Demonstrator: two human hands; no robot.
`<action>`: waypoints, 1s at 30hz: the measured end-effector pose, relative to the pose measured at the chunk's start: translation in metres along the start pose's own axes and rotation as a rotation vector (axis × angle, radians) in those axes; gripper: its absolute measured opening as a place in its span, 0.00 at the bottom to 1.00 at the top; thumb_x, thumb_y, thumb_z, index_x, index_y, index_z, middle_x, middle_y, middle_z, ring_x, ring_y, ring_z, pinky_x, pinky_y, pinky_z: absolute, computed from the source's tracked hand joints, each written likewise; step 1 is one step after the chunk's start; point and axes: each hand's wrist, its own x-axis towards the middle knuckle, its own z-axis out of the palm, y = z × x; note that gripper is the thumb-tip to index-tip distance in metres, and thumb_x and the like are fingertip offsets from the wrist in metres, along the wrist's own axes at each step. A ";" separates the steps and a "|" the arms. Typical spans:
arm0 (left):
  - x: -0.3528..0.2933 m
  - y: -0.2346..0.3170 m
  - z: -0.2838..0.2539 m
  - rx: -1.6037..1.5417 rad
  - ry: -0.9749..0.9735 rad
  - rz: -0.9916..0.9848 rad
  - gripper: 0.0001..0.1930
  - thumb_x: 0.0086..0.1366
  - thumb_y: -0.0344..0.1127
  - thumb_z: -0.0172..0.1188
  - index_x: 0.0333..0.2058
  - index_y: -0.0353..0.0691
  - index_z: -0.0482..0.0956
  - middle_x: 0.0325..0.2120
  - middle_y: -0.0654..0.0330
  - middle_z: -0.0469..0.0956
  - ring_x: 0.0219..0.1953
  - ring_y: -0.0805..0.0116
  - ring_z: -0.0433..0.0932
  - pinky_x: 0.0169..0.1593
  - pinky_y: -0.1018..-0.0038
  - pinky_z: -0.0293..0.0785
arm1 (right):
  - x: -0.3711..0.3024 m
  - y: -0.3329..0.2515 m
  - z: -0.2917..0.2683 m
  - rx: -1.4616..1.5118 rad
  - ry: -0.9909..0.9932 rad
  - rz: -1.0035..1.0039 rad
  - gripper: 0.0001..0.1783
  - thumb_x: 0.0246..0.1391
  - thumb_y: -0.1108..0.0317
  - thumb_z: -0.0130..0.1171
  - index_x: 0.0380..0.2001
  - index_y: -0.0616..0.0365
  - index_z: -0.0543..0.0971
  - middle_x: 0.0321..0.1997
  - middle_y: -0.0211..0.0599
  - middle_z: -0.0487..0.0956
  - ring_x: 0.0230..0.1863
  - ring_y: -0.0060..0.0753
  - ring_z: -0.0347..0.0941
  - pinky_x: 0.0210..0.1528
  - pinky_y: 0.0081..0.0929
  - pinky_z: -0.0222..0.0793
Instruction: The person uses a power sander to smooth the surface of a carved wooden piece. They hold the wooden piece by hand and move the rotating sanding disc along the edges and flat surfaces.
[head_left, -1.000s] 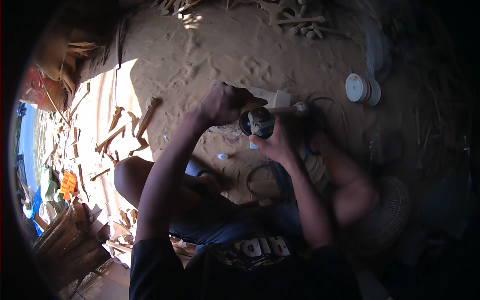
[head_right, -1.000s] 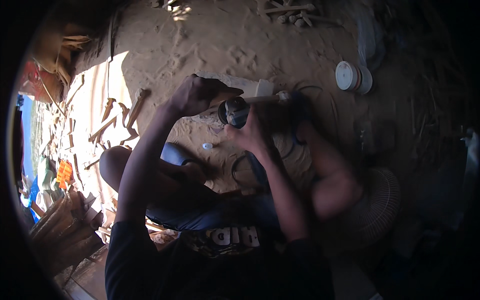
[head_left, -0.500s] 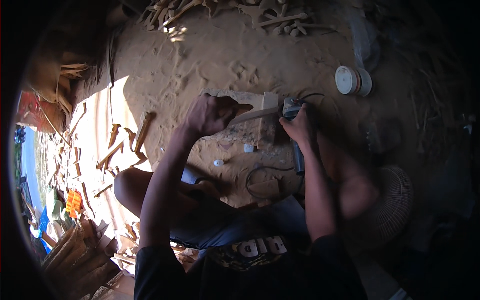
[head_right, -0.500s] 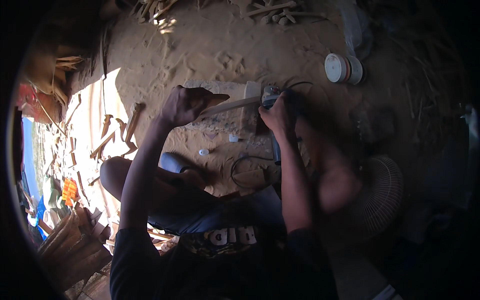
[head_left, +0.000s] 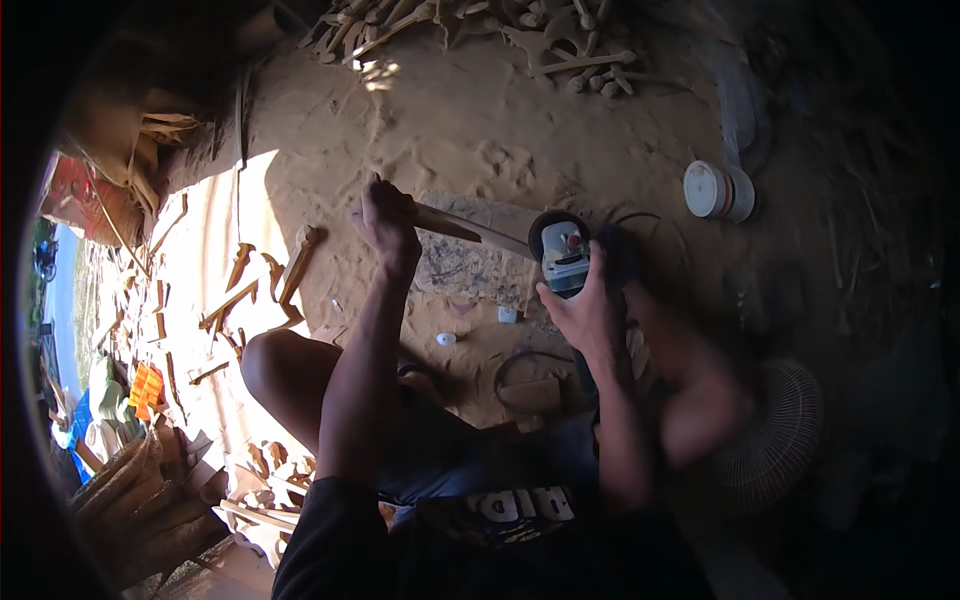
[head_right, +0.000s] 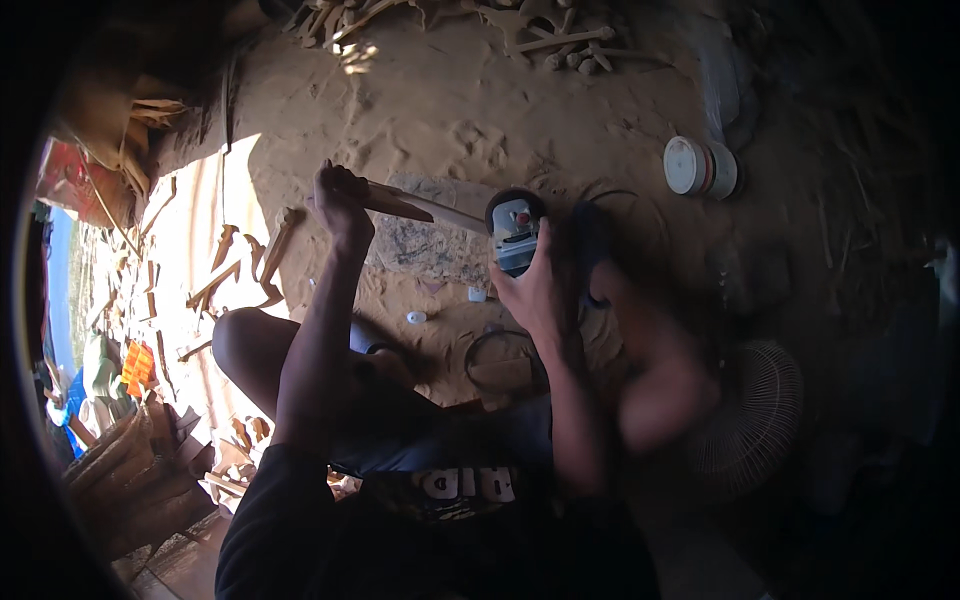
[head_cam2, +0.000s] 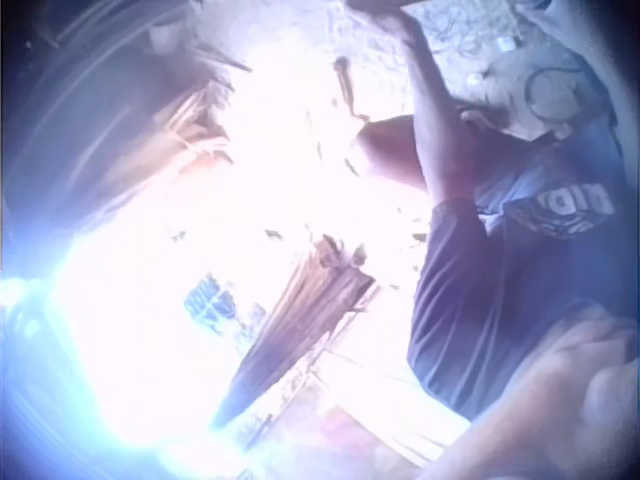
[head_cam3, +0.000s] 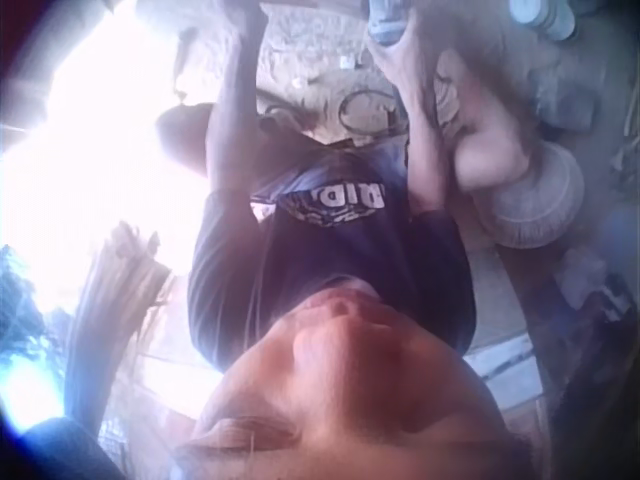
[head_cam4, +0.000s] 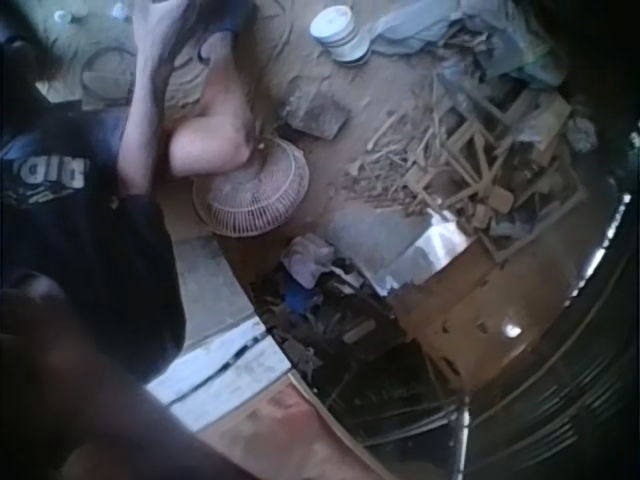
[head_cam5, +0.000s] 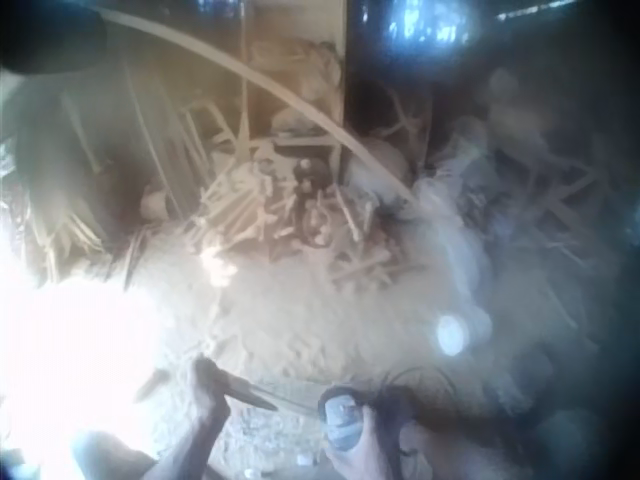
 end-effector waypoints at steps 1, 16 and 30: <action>0.013 0.001 -0.008 0.004 0.005 0.010 0.22 0.80 0.39 0.53 0.21 0.46 0.67 0.16 0.66 0.66 0.16 0.74 0.64 0.21 0.73 0.60 | -0.006 -0.004 0.006 -0.017 0.025 -0.082 0.56 0.51 0.52 0.79 0.74 0.69 0.63 0.63 0.69 0.78 0.61 0.69 0.79 0.64 0.54 0.75; 0.039 -0.016 -0.056 -0.051 -0.532 -0.341 0.20 0.76 0.40 0.53 0.22 0.45 0.65 0.19 0.66 0.63 0.22 0.71 0.63 0.30 0.67 0.62 | 0.011 -0.054 0.086 0.042 -0.275 -0.185 0.53 0.54 0.51 0.78 0.75 0.60 0.62 0.51 0.66 0.84 0.47 0.69 0.85 0.49 0.58 0.80; 0.039 -0.005 -0.061 -0.082 -0.456 -0.403 0.23 0.74 0.40 0.54 0.17 0.45 0.63 0.15 0.63 0.63 0.20 0.67 0.62 0.28 0.66 0.61 | 0.030 -0.086 0.103 0.045 -0.349 -0.099 0.51 0.52 0.56 0.77 0.75 0.54 0.64 0.50 0.64 0.86 0.50 0.70 0.84 0.51 0.58 0.80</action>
